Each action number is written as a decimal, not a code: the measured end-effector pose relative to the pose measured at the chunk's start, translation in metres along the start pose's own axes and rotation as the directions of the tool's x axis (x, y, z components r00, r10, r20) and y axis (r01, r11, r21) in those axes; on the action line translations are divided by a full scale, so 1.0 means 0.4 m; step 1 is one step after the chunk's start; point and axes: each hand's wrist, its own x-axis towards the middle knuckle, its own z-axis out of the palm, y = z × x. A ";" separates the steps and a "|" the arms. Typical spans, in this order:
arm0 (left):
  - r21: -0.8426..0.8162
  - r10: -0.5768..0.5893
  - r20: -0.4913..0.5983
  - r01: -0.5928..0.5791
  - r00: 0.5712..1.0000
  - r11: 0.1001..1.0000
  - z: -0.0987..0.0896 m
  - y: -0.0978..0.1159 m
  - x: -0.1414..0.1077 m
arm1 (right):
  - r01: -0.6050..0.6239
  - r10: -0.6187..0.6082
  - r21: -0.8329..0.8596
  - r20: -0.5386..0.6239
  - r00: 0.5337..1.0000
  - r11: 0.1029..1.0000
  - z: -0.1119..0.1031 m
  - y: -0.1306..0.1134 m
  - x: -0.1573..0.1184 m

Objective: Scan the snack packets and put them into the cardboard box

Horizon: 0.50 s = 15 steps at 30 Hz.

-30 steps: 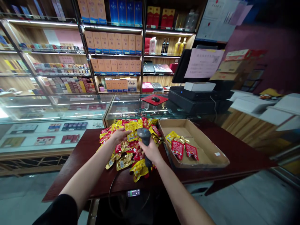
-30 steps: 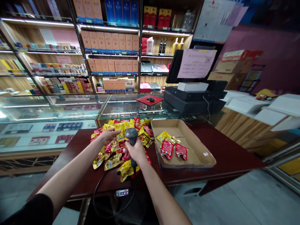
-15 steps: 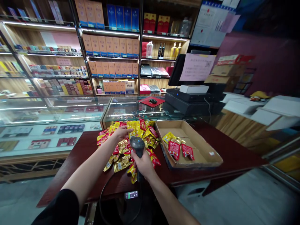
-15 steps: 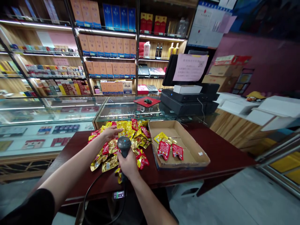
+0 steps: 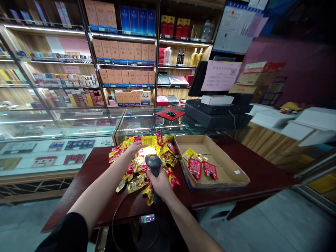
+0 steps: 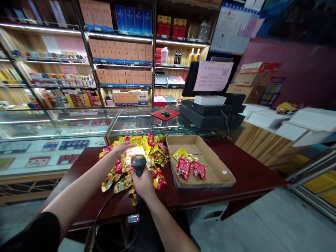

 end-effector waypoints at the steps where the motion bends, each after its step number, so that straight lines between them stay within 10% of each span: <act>1: 0.014 -0.002 -0.031 0.003 1.000 1.000 -0.002 -0.003 0.005 | 0.002 -0.002 0.004 -0.001 1.000 1.000 0.000 0.001 0.000; 15: -0.031 -0.040 -0.052 0.038 0.998 0.999 0.008 0.003 -0.005 | -0.004 0.002 0.081 0.018 1.000 0.997 -0.008 0.020 0.020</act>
